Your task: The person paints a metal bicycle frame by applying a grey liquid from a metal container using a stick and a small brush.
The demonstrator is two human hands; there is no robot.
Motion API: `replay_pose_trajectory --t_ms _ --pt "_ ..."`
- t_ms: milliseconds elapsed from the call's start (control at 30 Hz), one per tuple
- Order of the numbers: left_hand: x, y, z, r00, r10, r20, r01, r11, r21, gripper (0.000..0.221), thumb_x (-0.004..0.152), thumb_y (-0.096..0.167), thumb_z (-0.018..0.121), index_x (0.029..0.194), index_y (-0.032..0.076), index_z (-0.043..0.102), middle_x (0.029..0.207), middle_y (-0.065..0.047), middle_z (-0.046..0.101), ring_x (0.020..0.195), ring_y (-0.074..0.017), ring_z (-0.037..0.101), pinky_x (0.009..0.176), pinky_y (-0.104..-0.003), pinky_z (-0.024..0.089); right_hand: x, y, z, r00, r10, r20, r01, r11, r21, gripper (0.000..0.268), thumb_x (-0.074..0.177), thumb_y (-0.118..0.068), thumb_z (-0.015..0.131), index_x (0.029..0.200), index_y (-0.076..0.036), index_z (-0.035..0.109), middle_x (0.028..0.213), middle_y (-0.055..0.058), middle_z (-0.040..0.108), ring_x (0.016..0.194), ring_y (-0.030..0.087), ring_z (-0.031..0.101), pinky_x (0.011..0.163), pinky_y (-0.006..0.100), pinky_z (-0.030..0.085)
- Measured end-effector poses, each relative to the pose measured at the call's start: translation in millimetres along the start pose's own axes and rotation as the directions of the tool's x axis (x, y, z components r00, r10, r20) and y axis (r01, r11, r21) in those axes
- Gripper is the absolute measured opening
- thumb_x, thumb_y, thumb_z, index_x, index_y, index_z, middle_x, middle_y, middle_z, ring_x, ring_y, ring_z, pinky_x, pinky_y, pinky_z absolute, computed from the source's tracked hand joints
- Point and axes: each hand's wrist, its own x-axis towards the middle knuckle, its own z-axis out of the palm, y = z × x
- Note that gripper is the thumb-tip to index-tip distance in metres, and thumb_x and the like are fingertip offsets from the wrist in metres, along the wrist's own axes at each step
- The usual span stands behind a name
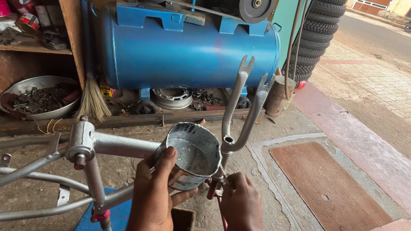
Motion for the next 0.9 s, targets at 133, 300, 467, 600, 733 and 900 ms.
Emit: replay_pose_trajectory --t_ms 133,300,467,600,733,900 --pt "0.0 -0.9 -0.7 1.000 -0.005 0.003 0.005 1.000 -0.010 0.059 0.088 0.049 0.067 0.127 0.009 0.047 0.109 -0.012 0.064 0.093 -0.0210 0.071 0.068 -0.037 0.067 10.0 6.3 -9.4 0.994 0.043 -0.100 -0.037 0.998 0.054 0.015 0.093 -0.014 0.064 0.102 -0.004 0.070 0.097 0.013 0.073 0.077 0.023 0.072 0.072 0.039 0.060" --pt "2.6 -5.5 -0.5 0.998 0.048 0.049 -0.046 0.998 -0.044 0.057 0.085 0.044 0.065 0.126 0.007 0.052 0.105 -0.010 0.064 0.093 -0.0160 0.067 0.066 -0.037 0.067 -3.2 -8.8 -10.1 0.981 0.053 -0.185 -0.028 0.990 0.136 0.015 0.093 -0.010 0.063 0.104 0.000 0.066 0.100 0.014 0.072 0.085 0.024 0.072 0.079 0.039 0.061" --pt "3.4 -3.7 -0.7 1.000 0.007 0.010 -0.006 0.999 -0.049 0.055 0.088 0.045 0.067 0.125 0.008 0.049 0.105 -0.012 0.065 0.088 -0.0199 0.071 0.067 -0.038 0.067 -1.3 -27.1 -2.6 0.980 0.177 -0.093 -0.159 0.972 0.171 0.015 0.095 -0.010 0.060 0.106 0.000 0.063 0.100 0.015 0.072 0.087 0.024 0.072 0.081 0.039 0.061" --pt "0.8 -0.4 0.3 1.000 0.001 0.009 -0.001 0.998 -0.060 0.055 0.089 0.045 0.067 0.124 0.008 0.049 0.106 -0.011 0.066 0.089 -0.0206 0.072 0.067 -0.038 0.067 1.3 -24.2 -12.5 0.984 0.179 -0.018 -0.178 0.983 0.032 0.017 0.098 -0.017 0.059 0.108 -0.005 0.067 0.105 0.013 0.073 0.090 0.024 0.073 0.083 0.038 0.060" --pt "0.1 -0.1 0.0 0.999 -0.010 0.039 0.012 0.999 -0.046 0.055 0.088 0.046 0.067 0.124 0.008 0.050 0.105 -0.011 0.068 0.087 -0.0214 0.072 0.066 -0.037 0.066 15.4 -7.4 -68.7 0.995 0.099 0.016 -0.098 0.994 -0.058 0.020 0.096 -0.021 0.060 0.110 -0.016 0.073 0.110 0.004 0.079 0.098 0.019 0.075 0.087 0.037 0.059" --pt "6.3 -5.3 0.0 0.997 -0.058 0.046 0.059 0.998 -0.008 0.054 0.087 0.046 0.067 0.124 0.011 0.048 0.102 -0.010 0.067 0.089 -0.0203 0.074 0.068 -0.039 0.067 25.5 -7.8 -148.7 0.961 -0.076 -0.267 0.089 0.995 0.035 0.023 0.095 -0.024 0.066 0.114 -0.014 0.074 0.104 0.005 0.078 0.087 0.020 0.074 0.077 0.035 0.057"
